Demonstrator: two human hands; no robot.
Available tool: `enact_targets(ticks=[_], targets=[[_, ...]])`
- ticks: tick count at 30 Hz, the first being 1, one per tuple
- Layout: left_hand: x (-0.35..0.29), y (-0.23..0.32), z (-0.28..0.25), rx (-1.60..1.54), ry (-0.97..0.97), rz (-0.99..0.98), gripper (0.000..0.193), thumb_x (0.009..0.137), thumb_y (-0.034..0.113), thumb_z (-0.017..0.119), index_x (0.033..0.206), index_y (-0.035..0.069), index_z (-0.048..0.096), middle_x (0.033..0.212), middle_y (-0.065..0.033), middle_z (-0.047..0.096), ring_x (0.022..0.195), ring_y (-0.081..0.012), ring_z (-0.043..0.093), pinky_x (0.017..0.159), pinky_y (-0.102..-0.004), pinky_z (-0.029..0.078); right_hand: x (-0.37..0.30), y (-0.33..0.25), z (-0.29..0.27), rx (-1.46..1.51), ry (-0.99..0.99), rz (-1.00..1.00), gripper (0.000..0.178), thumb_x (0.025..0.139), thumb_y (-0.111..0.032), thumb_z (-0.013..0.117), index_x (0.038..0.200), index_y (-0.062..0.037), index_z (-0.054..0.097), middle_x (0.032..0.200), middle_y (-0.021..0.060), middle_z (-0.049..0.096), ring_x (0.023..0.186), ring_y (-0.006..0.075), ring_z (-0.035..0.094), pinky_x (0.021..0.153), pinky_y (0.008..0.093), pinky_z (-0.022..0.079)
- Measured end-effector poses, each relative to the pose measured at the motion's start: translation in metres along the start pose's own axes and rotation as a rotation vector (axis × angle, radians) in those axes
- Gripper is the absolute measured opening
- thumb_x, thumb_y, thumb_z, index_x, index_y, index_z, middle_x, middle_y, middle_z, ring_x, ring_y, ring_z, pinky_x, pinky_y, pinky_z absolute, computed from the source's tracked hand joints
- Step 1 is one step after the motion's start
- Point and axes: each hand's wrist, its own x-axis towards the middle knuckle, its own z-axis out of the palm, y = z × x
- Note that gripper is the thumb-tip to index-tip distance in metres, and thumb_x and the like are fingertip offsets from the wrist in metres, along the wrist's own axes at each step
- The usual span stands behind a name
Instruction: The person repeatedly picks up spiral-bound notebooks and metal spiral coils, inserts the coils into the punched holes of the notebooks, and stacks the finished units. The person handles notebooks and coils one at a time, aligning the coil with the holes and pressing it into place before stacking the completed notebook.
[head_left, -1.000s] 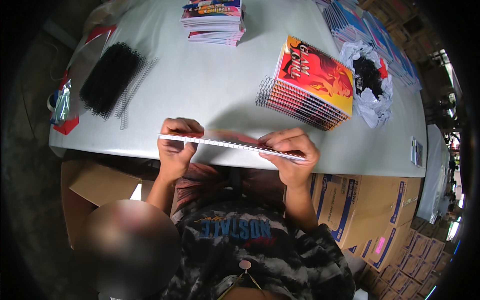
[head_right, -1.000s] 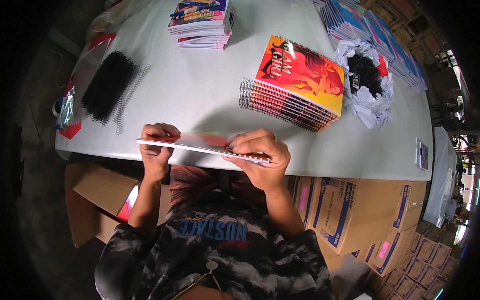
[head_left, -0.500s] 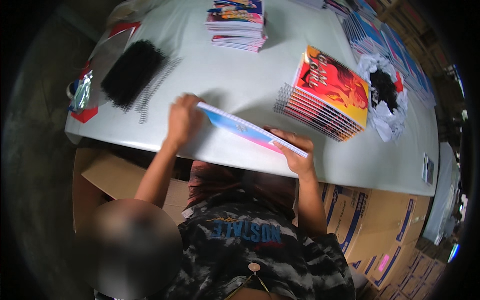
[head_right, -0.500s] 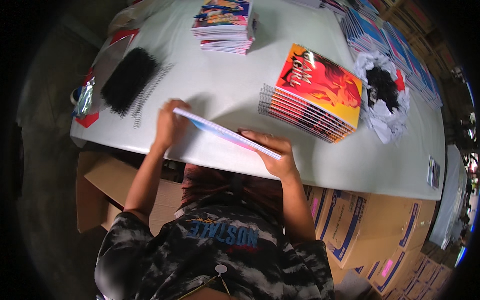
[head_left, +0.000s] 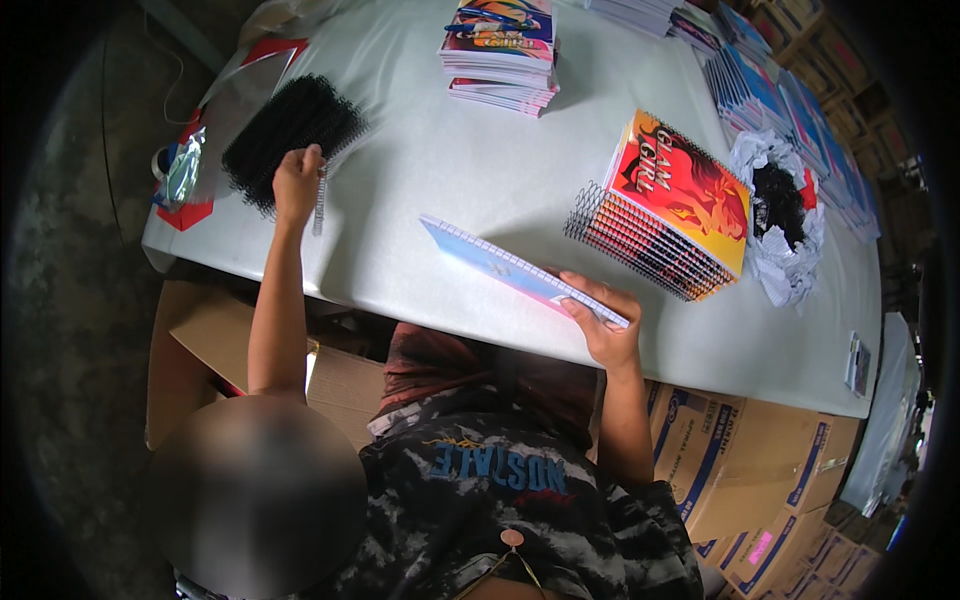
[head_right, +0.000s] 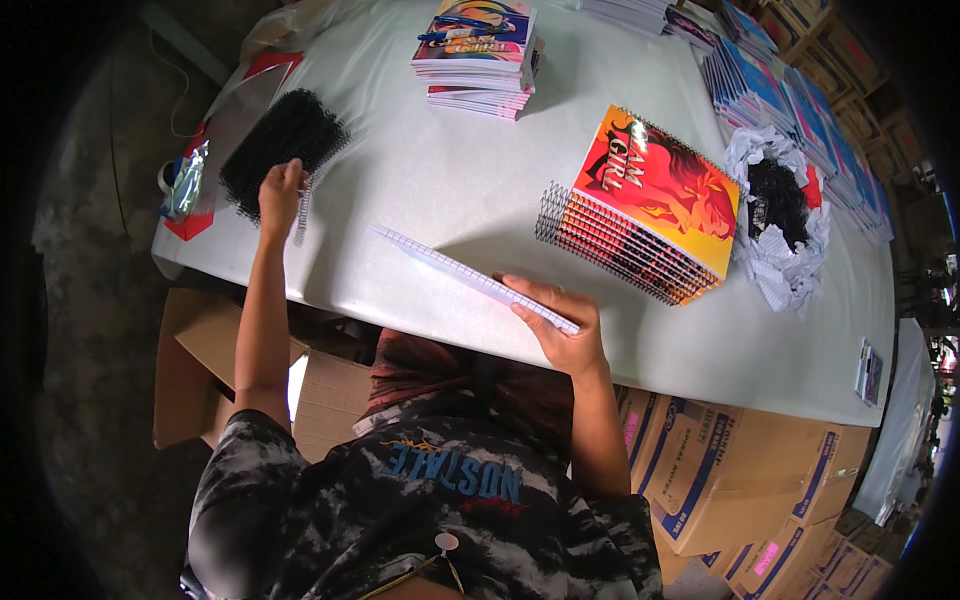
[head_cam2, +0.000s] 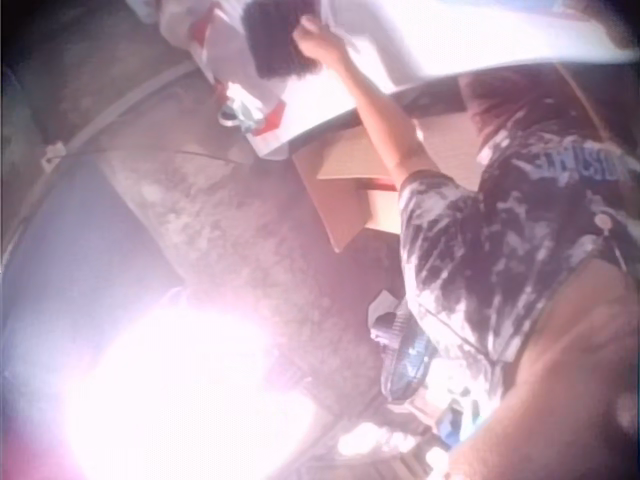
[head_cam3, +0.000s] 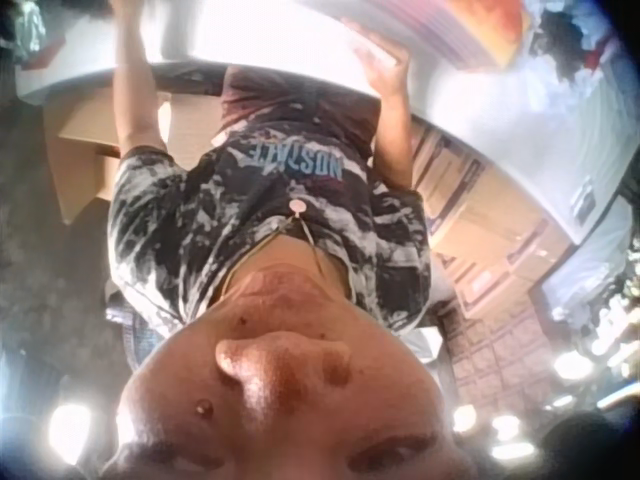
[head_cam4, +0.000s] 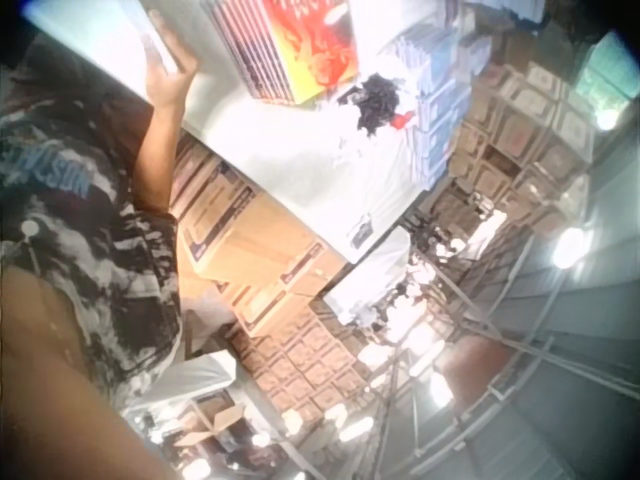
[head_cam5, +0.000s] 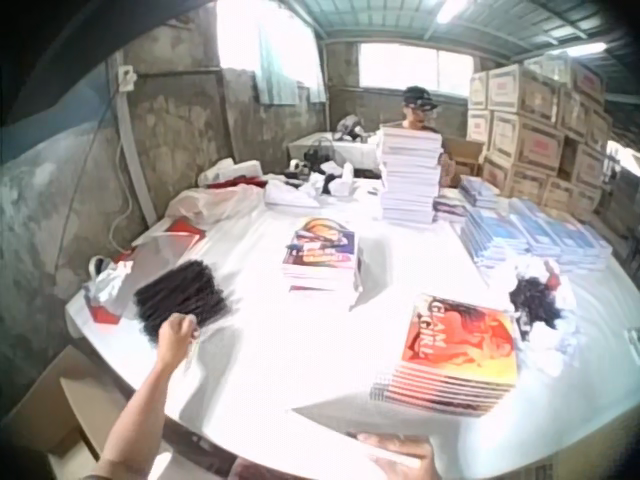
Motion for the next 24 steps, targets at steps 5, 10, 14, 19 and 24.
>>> enact_targets(ticks=[5, 10, 14, 19, 24], targets=[[-0.018, 0.049, -0.005, -0.617, -0.151, 0.067, 0.027, 0.086, 0.010, 0.041, 0.108, -0.002, 0.051, 0.072, -0.0004, 0.049, 0.061, -0.0102, 0.044, 0.058, -0.0233, 0.036, -0.003, 0.011, 0.001, -0.040, 0.101, 0.039, 0.027, 0.081, 0.007, 0.062, 0.107, 0.0046, 0.062, 0.104, 0.0157, 0.066, 0.092, 0.0169, 0.064, 0.079, 0.0256, 0.050], [-0.065, 0.081, -0.002, -0.301, -0.467, 0.295, 0.030, 0.081, 0.011, 0.039, 0.105, 0.000, 0.053, 0.073, 0.0010, 0.038, 0.066, -0.0104, 0.036, 0.063, -0.0224, 0.032, 0.005, 0.012, -0.001, -0.080, 0.156, -0.017, 0.027, 0.081, 0.005, 0.062, 0.108, 0.0045, 0.062, 0.103, 0.0150, 0.066, 0.089, 0.0142, 0.062, 0.078, 0.0251, 0.049], [-0.088, 0.114, 0.001, -0.157, -0.676, 0.278, 0.025, 0.087, 0.017, 0.044, 0.105, 0.003, 0.054, 0.085, -0.0071, 0.053, 0.077, -0.0147, 0.048, 0.072, -0.0269, 0.038, 0.006, 0.017, -0.006, -0.090, 0.203, 0.043, 0.026, 0.082, 0.003, 0.063, 0.107, 0.0047, 0.062, 0.102, 0.0126, 0.066, 0.089, 0.0123, 0.061, 0.079, 0.0242, 0.048], [-0.090, 0.111, 0.011, -0.143, -0.638, 0.405, 0.033, 0.094, 0.033, 0.045, 0.102, 0.003, 0.054, 0.087, -0.0125, 0.059, 0.079, -0.0195, 0.056, 0.073, -0.0310, 0.044, 0.009, 0.016, -0.004, -0.090, 0.193, 0.065, 0.026, 0.081, 0.003, 0.063, 0.107, 0.0048, 0.062, 0.101, 0.0112, 0.066, 0.087, 0.0114, 0.061, 0.078, 0.0237, 0.048], [-0.087, 0.112, 0.012, -0.164, -0.674, 0.353, 0.033, 0.094, 0.036, 0.049, 0.096, 0.003, 0.049, 0.075, -0.0080, 0.054, 0.069, -0.0159, 0.049, 0.066, -0.0297, 0.042, 0.010, 0.013, 0.003, -0.077, 0.174, 0.071, 0.026, 0.081, 0.004, 0.063, 0.108, 0.0048, 0.062, 0.102, 0.0117, 0.066, 0.088, 0.0118, 0.061, 0.079, 0.0237, 0.048]])
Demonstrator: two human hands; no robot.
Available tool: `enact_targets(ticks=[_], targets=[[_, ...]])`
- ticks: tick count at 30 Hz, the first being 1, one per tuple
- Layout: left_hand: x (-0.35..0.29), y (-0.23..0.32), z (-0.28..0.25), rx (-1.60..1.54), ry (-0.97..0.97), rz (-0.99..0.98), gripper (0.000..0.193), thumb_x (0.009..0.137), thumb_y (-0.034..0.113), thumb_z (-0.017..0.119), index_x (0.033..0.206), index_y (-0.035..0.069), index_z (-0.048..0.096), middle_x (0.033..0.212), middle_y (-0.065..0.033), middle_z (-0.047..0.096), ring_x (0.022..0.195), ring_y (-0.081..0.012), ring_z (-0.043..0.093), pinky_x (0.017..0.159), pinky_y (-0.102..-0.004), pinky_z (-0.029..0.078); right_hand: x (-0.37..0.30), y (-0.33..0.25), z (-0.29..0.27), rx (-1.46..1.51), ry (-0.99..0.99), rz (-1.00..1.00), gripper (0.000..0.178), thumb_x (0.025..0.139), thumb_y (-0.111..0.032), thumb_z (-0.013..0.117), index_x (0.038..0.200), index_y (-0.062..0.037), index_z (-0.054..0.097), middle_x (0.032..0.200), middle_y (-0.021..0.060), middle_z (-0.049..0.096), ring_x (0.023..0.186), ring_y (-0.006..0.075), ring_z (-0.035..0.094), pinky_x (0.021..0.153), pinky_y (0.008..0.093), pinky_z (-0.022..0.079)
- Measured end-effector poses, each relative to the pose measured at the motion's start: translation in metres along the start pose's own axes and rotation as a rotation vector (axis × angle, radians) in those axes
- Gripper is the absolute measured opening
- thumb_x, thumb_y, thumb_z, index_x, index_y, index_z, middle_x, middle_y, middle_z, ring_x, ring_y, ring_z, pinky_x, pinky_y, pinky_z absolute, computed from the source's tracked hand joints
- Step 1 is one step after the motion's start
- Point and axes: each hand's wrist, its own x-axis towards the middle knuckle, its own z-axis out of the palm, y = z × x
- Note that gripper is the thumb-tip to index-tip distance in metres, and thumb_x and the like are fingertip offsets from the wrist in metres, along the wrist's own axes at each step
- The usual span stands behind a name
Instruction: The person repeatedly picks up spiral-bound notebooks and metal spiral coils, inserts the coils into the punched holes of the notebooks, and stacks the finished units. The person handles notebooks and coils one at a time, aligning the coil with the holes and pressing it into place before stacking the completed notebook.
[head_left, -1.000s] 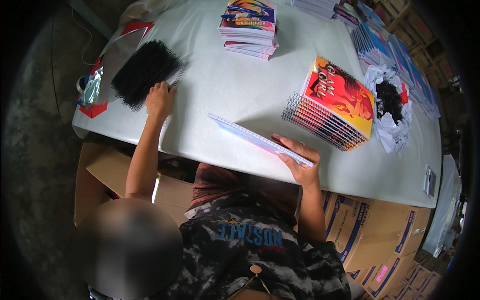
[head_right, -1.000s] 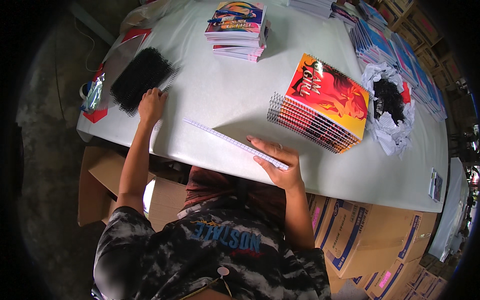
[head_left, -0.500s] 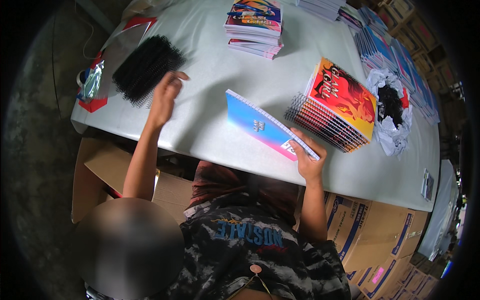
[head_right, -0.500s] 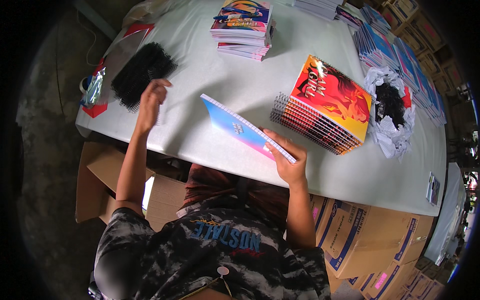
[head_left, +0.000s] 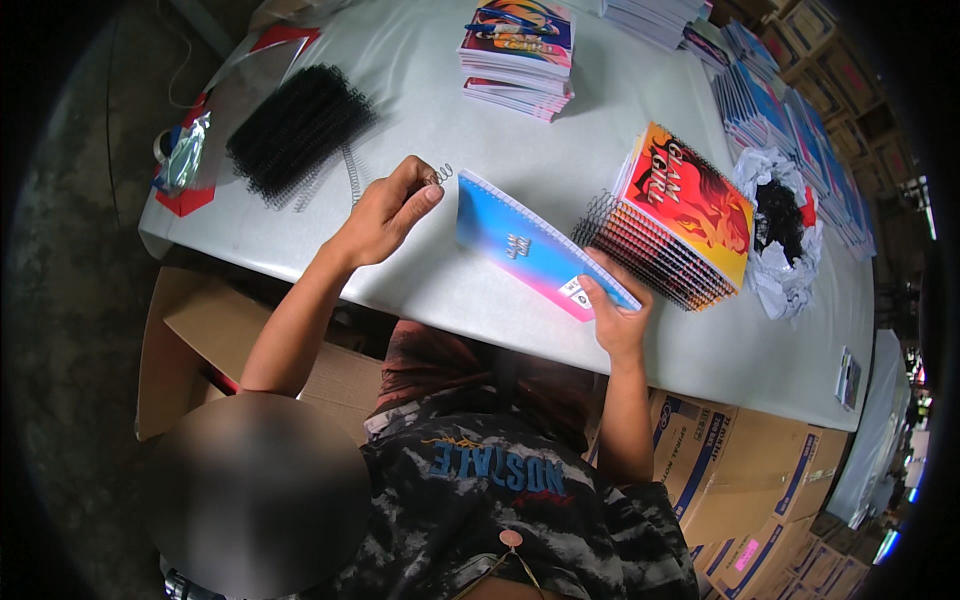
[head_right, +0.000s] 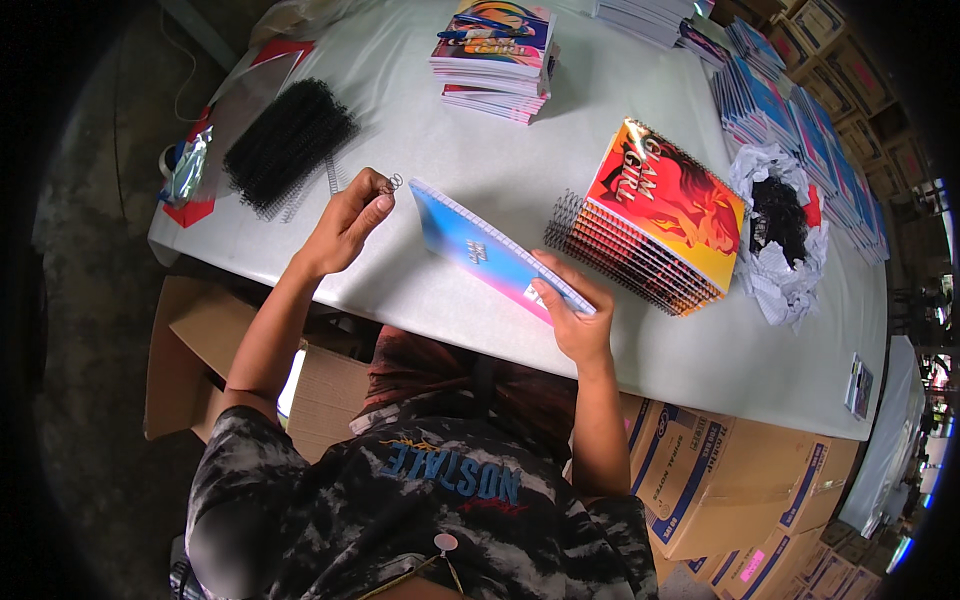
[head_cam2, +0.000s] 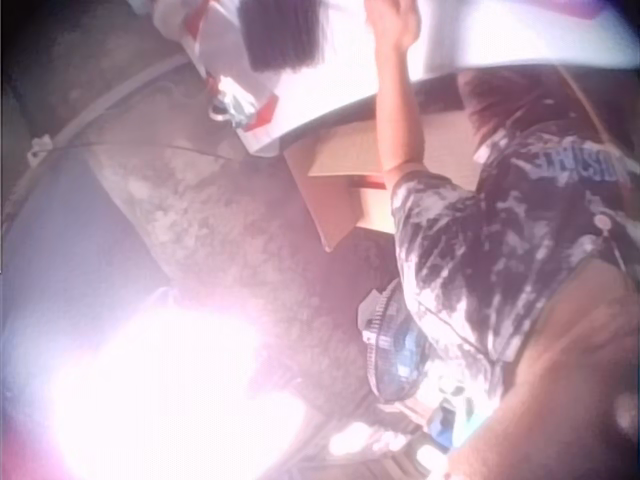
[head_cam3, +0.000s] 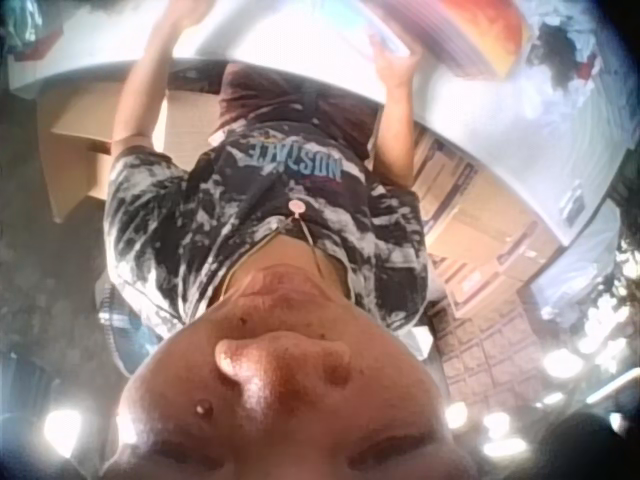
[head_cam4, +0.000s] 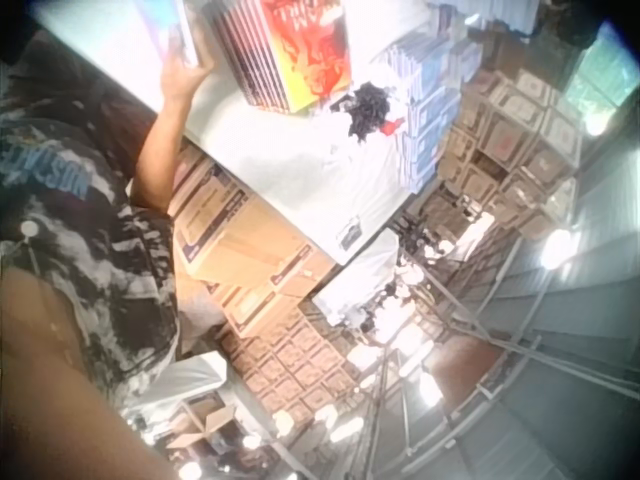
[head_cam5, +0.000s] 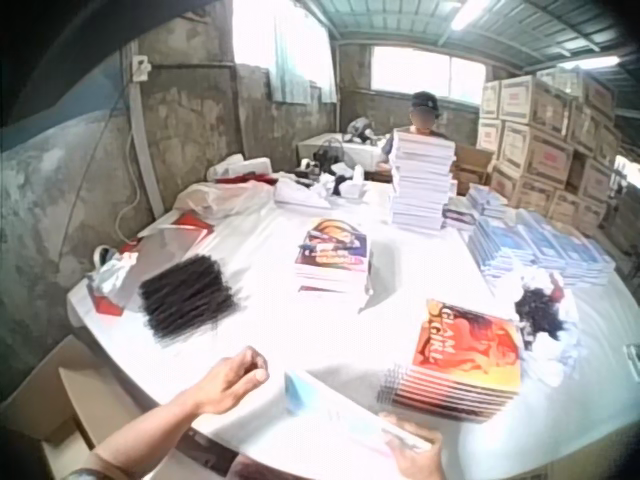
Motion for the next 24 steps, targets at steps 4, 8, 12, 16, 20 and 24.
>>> enact_targets(ticks=[4, 8, 12, 16, 20, 24], targets=[[0.002, 0.001, -0.006, -0.165, -0.059, -0.011, 0.026, 0.095, 0.032, 0.047, 0.089, 0.006, 0.044, 0.079, 0.0007, 0.041, 0.069, -0.0083, 0.036, 0.064, -0.0220, 0.034, 0.000, 0.003, 0.010, 0.041, -0.014, -0.036, 0.027, 0.081, 0.005, 0.062, 0.108, 0.0042, 0.062, 0.103, 0.0125, 0.066, 0.088, 0.0128, 0.061, 0.079, 0.0239, 0.048], [-0.001, 0.002, -0.012, -0.353, -0.027, -0.051, 0.028, 0.095, 0.034, 0.048, 0.089, 0.007, 0.044, 0.073, 0.0020, 0.039, 0.066, -0.0064, 0.035, 0.060, -0.0210, 0.033, 0.003, 0.002, 0.018, 0.062, -0.021, -0.058, 0.027, 0.082, 0.006, 0.061, 0.109, 0.0036, 0.062, 0.103, 0.0129, 0.066, 0.088, 0.0135, 0.062, 0.078, 0.0238, 0.049], [-0.004, -0.005, -0.019, -0.423, -0.062, -0.008, 0.029, 0.095, 0.034, 0.048, 0.088, 0.006, 0.049, 0.072, 0.0012, 0.042, 0.067, -0.0064, 0.035, 0.062, -0.0212, 0.034, 0.005, 0.002, 0.023, 0.051, -0.032, -0.049, 0.027, 0.082, 0.006, 0.061, 0.109, 0.0035, 0.062, 0.103, 0.0132, 0.066, 0.088, 0.0135, 0.062, 0.076, 0.0236, 0.049], [-0.004, -0.004, -0.025, -0.333, -0.141, -0.038, 0.036, 0.096, 0.036, 0.045, 0.083, 0.004, 0.055, 0.071, 0.0013, 0.042, 0.065, -0.0053, 0.032, 0.059, -0.0206, 0.031, 0.008, 0.002, 0.028, 0.062, -0.050, -0.079, 0.028, 0.082, 0.007, 0.060, 0.109, 0.0033, 0.062, 0.103, 0.0144, 0.066, 0.087, 0.0142, 0.063, 0.075, 0.0240, 0.050], [-0.002, -0.003, -0.035, -0.345, -0.217, -0.184, 0.043, 0.097, 0.039, 0.041, 0.078, 0.004, 0.056, 0.069, 0.0023, 0.041, 0.062, -0.0055, 0.031, 0.057, -0.0210, 0.029, 0.009, 0.006, 0.025, 0.040, -0.116, -0.094, 0.030, 0.079, 0.010, 0.059, 0.108, 0.0032, 0.062, 0.104, 0.0165, 0.065, 0.091, 0.0189, 0.064, 0.079, 0.0266, 0.051], [0.005, -0.005, -0.057, -0.399, -0.321, -0.336, 0.038, 0.095, 0.036, 0.046, 0.079, 0.004, 0.058, 0.072, 0.0011, 0.048, 0.064, -0.0057, 0.037, 0.060, -0.0214, 0.033, 0.014, 0.009, 0.027, 0.057, -0.193, -0.193, 0.033, 0.076, 0.013, 0.059, 0.108, 0.0032, 0.062, 0.106, 0.0180, 0.065, 0.097, 0.0236, 0.064, 0.083, 0.0297, 0.052]])
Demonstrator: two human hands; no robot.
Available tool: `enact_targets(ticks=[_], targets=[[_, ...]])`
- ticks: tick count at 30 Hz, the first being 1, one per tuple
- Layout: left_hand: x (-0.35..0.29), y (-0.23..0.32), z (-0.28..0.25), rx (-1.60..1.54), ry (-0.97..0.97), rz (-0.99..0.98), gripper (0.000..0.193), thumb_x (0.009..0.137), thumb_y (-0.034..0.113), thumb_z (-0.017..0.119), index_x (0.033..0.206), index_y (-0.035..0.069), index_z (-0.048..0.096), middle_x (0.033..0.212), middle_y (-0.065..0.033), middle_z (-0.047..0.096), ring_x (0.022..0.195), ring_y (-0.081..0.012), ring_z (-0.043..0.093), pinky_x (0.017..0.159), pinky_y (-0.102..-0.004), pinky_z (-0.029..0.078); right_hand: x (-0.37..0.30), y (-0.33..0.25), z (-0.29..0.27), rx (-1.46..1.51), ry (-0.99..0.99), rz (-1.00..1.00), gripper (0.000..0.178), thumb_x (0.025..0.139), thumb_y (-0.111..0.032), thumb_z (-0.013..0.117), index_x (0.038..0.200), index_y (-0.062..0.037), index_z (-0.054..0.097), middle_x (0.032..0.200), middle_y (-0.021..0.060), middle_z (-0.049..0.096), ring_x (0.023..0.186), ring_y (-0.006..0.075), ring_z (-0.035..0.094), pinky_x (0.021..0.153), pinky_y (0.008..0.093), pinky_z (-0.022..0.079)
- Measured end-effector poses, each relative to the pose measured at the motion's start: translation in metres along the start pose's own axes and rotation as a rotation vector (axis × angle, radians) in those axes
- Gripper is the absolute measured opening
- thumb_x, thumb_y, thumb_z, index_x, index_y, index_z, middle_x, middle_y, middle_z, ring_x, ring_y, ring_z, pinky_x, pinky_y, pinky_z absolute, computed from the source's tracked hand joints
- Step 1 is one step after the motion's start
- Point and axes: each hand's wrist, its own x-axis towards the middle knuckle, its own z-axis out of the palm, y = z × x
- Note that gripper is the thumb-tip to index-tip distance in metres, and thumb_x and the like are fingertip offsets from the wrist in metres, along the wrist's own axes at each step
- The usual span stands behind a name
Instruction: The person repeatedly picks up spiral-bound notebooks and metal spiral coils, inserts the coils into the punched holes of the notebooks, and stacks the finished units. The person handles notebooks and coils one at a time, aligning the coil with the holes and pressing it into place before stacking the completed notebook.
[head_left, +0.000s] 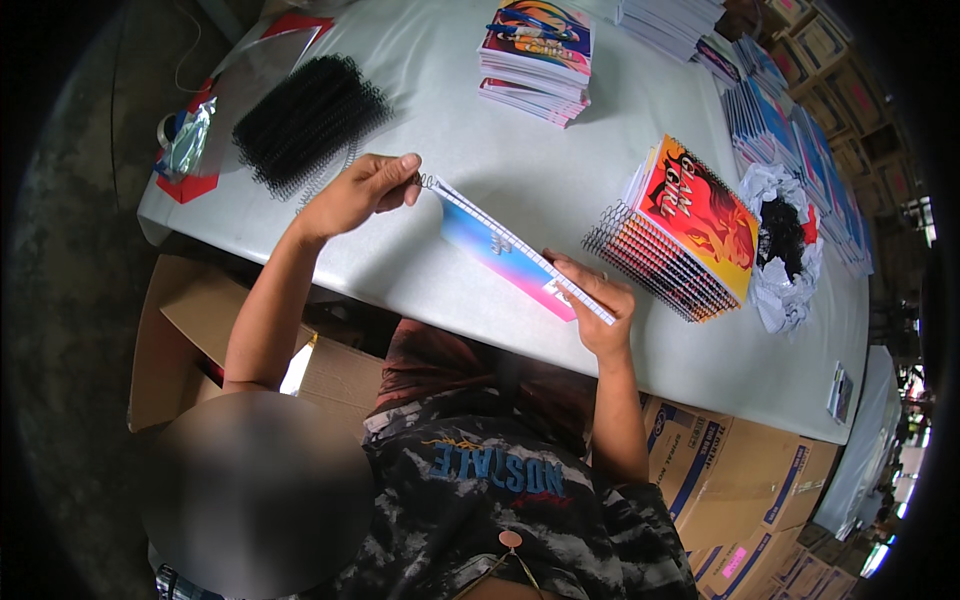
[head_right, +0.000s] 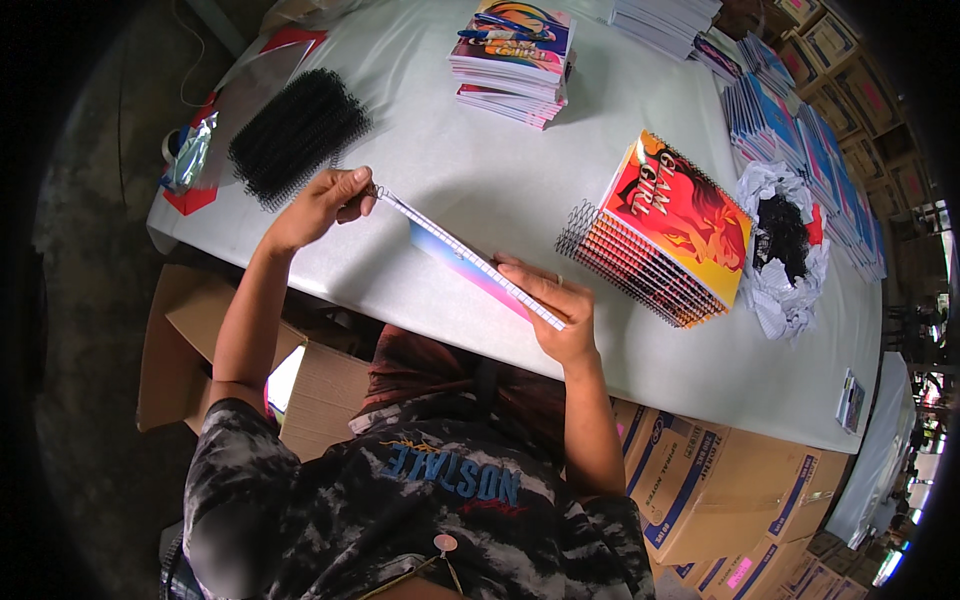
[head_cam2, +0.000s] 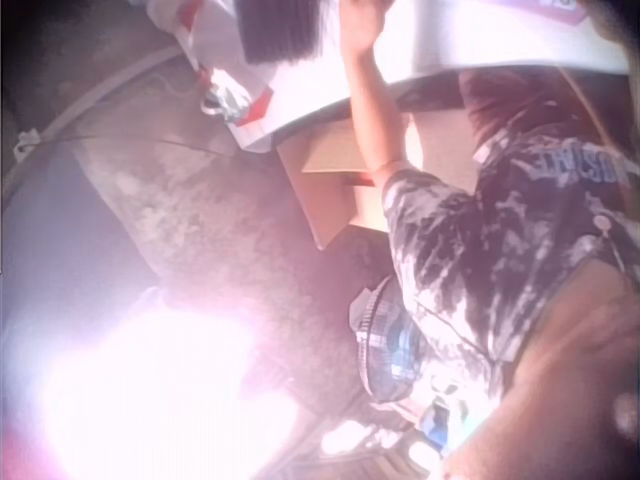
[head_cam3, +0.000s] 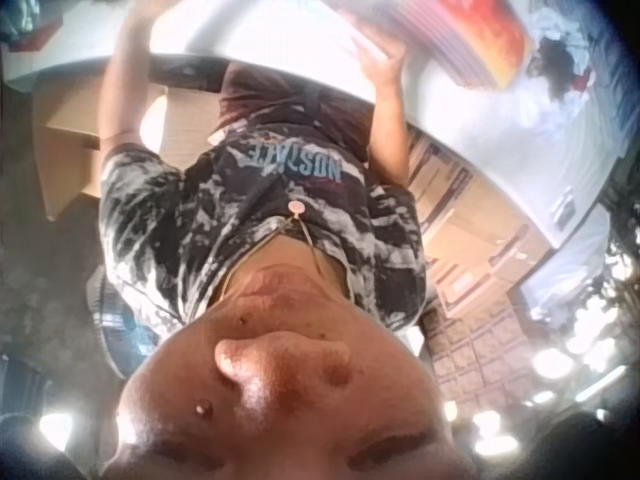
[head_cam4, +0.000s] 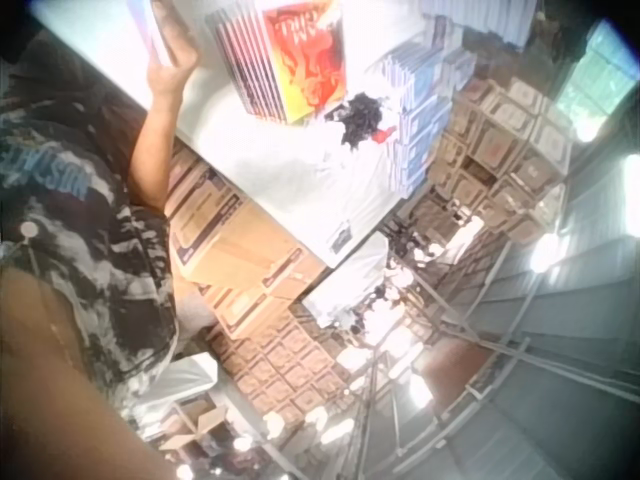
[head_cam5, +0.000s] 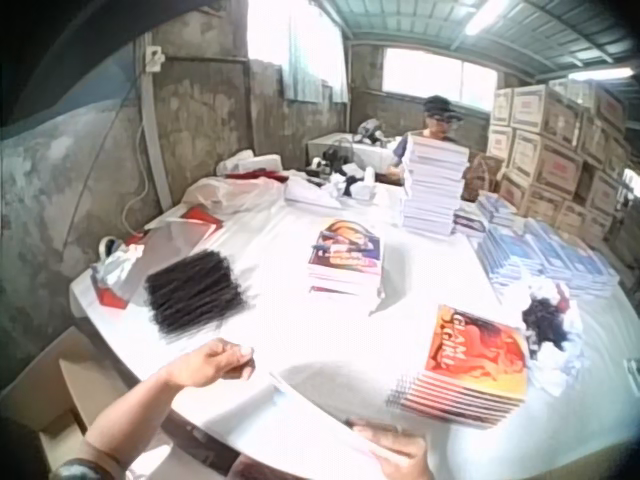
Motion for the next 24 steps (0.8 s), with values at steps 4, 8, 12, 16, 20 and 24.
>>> enact_targets(ticks=[4, 8, 12, 16, 20, 24], targets=[[0.000, 0.016, 0.002, 0.087, 0.066, 0.350, 0.014, 0.082, 0.014, 0.067, 0.089, 0.005, 0.060, 0.083, -0.0010, 0.057, 0.079, -0.0119, 0.051, 0.076, -0.0245, 0.043, 0.002, -0.002, 0.001, 0.003, -0.004, 0.026, 0.032, 0.076, 0.013, 0.059, 0.107, 0.0036, 0.062, 0.106, 0.0181, 0.064, 0.098, 0.0241, 0.064, 0.084, 0.0299, 0.052], [-0.004, 0.038, 0.007, 0.604, 0.168, 0.520, 0.029, 0.076, 0.011, 0.071, 0.101, 0.003, 0.058, 0.096, -0.0077, 0.061, 0.091, -0.0201, 0.054, 0.088, -0.0323, 0.041, -0.001, -0.003, 0.001, -0.041, 0.035, 0.075, 0.030, 0.078, 0.012, 0.059, 0.106, 0.0043, 0.062, 0.104, 0.0175, 0.065, 0.095, 0.0232, 0.064, 0.082, 0.0295, 0.052], [-0.011, 0.045, 0.008, 0.714, 0.037, 0.401, 0.035, 0.081, 0.017, 0.068, 0.111, 0.003, 0.055, 0.092, -0.0074, 0.061, 0.082, -0.0179, 0.055, 0.080, -0.0298, 0.045, 0.000, -0.006, 0.002, -0.040, 0.040, 0.070, 0.028, 0.078, 0.011, 0.059, 0.105, 0.0044, 0.063, 0.104, 0.0169, 0.065, 0.094, 0.0226, 0.065, 0.081, 0.0296, 0.053], [-0.010, 0.043, 0.004, 0.269, -0.044, 0.228, 0.033, 0.090, 0.025, 0.058, 0.114, 0.003, 0.055, 0.080, -0.0043, 0.057, 0.073, -0.0091, 0.051, 0.066, -0.0236, 0.043, 0.000, -0.001, 0.002, -0.019, 0.030, 0.043, 0.031, 0.076, 0.012, 0.060, 0.105, 0.0028, 0.063, 0.105, 0.0172, 0.065, 0.097, 0.0246, 0.064, 0.083, 0.0304, 0.052], [-0.003, 0.024, -0.005, 0.280, -0.070, 0.328, 0.032, 0.093, 0.026, 0.053, 0.111, 0.001, 0.058, 0.069, -0.0012, 0.055, 0.061, -0.0061, 0.047, 0.054, -0.0203, 0.038, 0.000, 0.001, 0.004, 0.032, 0.014, 0.005, 0.034, 0.074, 0.014, 0.059, 0.105, 0.0005, 0.064, 0.106, 0.0178, 0.064, 0.099, 0.0263, 0.063, 0.086, 0.0310, 0.051], [-0.005, 0.037, -0.012, 0.153, -0.185, 0.028, 0.027, 0.094, 0.022, 0.051, 0.106, 0.001, 0.063, 0.061, 0.0004, 0.053, 0.050, -0.0033, 0.042, 0.045, -0.0192, 0.033, -0.001, 0.000, 0.004, 0.020, -0.017, 0.002, 0.034, 0.074, 0.014, 0.060, 0.105, 0.0002, 0.064, 0.106, 0.0181, 0.064, 0.099, 0.0260, 0.063, 0.086, 0.0310, 0.051]])
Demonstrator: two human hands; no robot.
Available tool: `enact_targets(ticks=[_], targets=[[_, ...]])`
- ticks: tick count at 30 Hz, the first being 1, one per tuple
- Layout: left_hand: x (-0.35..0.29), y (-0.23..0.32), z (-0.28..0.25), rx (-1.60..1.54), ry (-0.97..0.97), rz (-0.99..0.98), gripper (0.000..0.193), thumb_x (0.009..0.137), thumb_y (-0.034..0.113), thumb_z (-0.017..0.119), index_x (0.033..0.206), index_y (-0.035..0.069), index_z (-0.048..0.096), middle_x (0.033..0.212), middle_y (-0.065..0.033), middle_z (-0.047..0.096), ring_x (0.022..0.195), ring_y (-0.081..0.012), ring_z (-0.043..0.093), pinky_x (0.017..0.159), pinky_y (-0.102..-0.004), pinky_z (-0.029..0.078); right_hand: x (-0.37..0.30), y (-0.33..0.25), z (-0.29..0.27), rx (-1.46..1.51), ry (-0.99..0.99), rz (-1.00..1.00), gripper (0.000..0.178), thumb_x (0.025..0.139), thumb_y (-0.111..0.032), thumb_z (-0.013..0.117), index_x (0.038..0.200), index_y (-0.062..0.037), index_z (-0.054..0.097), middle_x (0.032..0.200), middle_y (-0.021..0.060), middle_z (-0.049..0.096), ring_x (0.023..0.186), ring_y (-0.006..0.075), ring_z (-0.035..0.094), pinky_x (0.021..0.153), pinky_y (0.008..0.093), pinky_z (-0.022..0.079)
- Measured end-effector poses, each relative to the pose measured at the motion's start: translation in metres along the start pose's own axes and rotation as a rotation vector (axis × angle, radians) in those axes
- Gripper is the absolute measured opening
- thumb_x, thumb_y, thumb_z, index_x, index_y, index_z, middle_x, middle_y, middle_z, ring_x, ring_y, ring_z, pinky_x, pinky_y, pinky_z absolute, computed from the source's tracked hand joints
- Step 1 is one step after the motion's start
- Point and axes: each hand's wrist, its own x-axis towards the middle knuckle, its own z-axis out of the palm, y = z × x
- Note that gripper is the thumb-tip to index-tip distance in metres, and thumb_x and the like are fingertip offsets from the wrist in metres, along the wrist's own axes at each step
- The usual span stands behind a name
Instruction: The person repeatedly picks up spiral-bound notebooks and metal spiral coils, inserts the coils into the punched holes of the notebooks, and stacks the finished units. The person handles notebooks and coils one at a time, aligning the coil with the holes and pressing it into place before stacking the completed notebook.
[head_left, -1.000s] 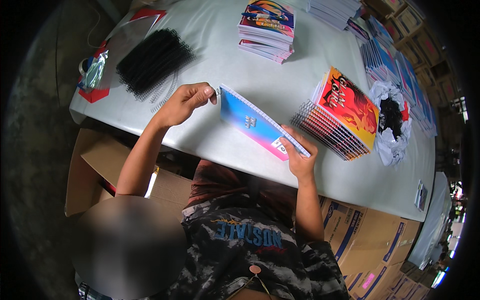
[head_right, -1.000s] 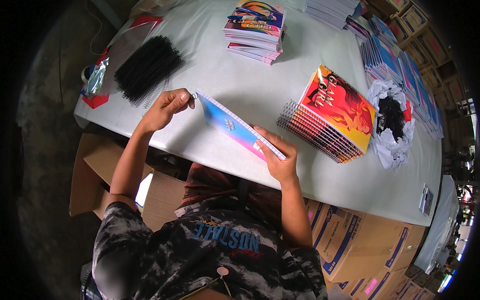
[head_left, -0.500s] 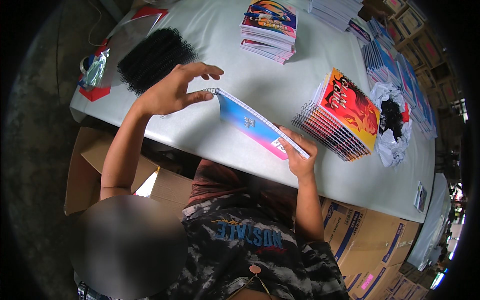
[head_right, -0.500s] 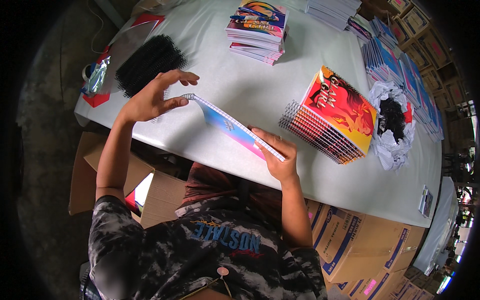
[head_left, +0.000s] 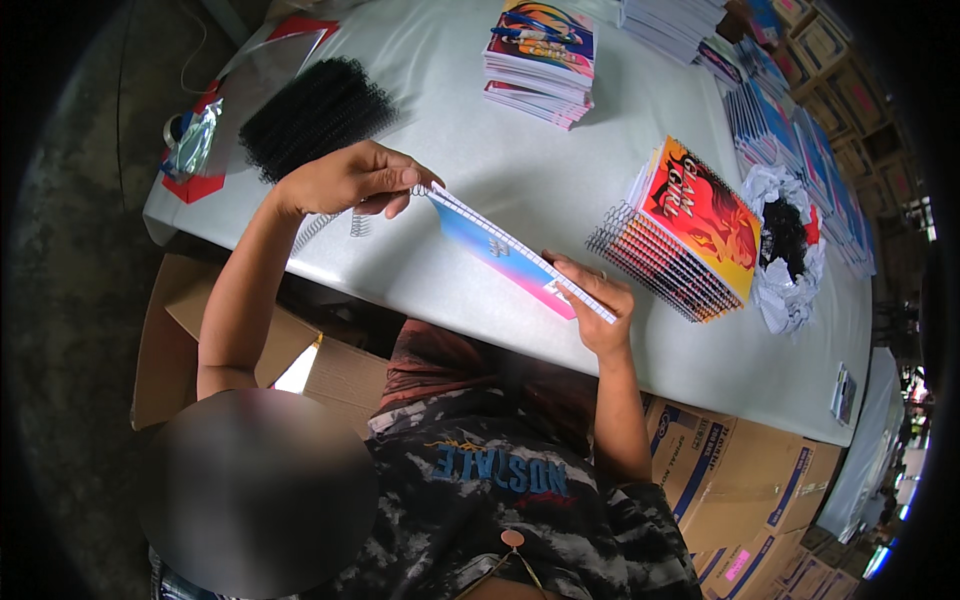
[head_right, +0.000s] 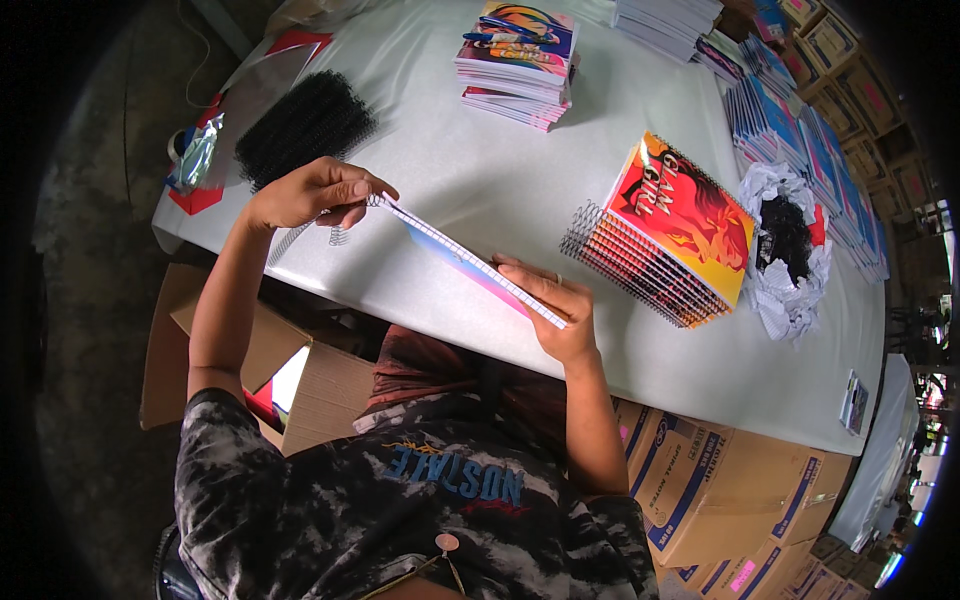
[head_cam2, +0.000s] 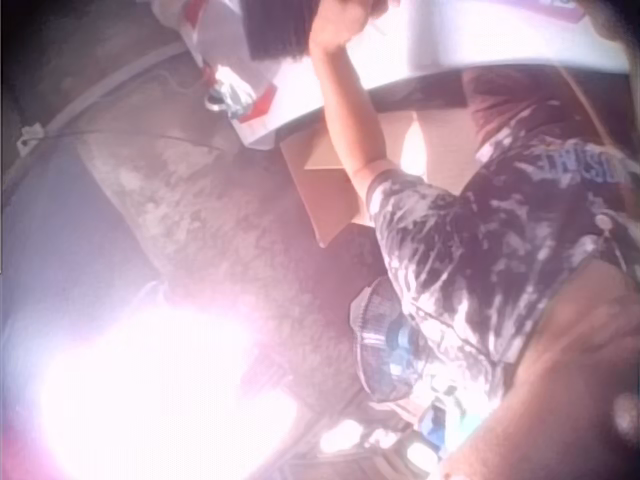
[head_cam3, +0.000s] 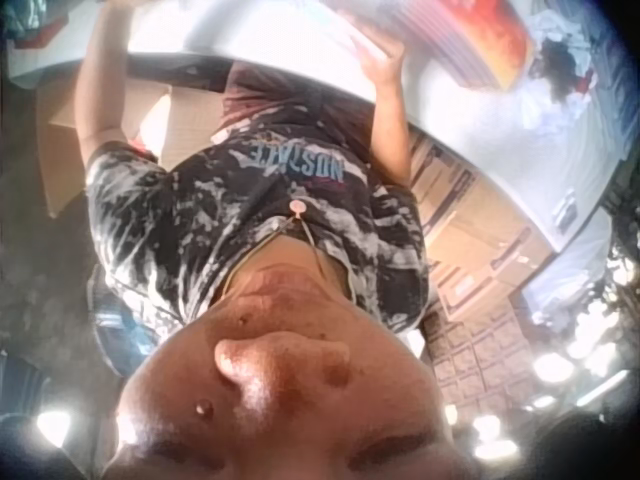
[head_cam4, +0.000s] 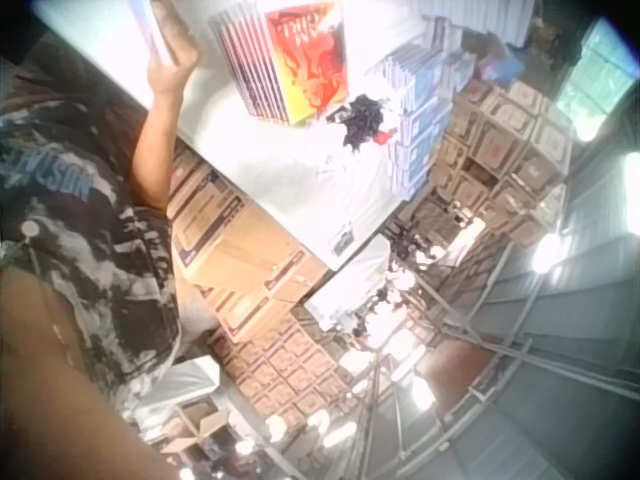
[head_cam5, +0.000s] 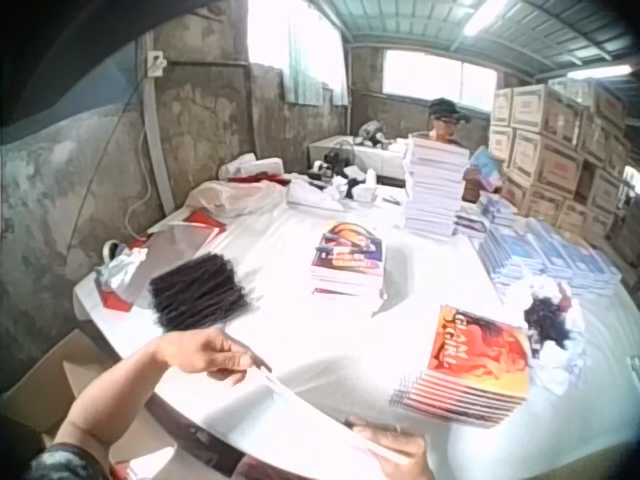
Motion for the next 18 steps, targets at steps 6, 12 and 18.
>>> enact_targets(ticks=[6, 12, 18], targets=[[0.000, 0.003, -0.006, 0.051, -0.002, 0.071, 0.020, 0.088, 0.014, 0.059, 0.104, 0.001, 0.063, 0.071, -0.0023, 0.060, 0.062, -0.0064, 0.051, 0.052, -0.0201, 0.040, 0.000, -0.008, -0.002, -0.009, -0.014, 0.085, 0.030, 0.076, 0.010, 0.062, 0.105, 0.0023, 0.064, 0.103, 0.0177, 0.065, 0.095, 0.0222, 0.065, 0.083, 0.0289, 0.051], [-0.002, 0.012, 0.011, 0.537, 0.200, 0.314, 0.030, 0.079, 0.008, 0.067, 0.107, 0.001, 0.060, 0.099, -0.0092, 0.063, 0.085, -0.0199, 0.058, 0.078, -0.0311, 0.047, -0.001, -0.012, 0.005, 0.041, 0.087, 0.171, 0.026, 0.081, 0.002, 0.063, 0.107, 0.0035, 0.063, 0.101, 0.0158, 0.067, 0.090, 0.0173, 0.065, 0.079, 0.0266, 0.050], [0.001, 0.035, 0.036, 1.027, 0.379, 0.324, 0.027, 0.078, 0.016, 0.067, 0.101, 0.004, 0.060, 0.098, -0.0089, 0.062, 0.097, -0.0260, 0.056, 0.088, -0.0362, 0.041, -0.002, -0.009, 0.010, -0.146, 0.036, 0.075, 0.030, 0.080, 0.003, 0.061, 0.109, 0.0022, 0.062, 0.105, 0.0158, 0.065, 0.094, 0.0228, 0.065, 0.082, 0.0297, 0.051]])
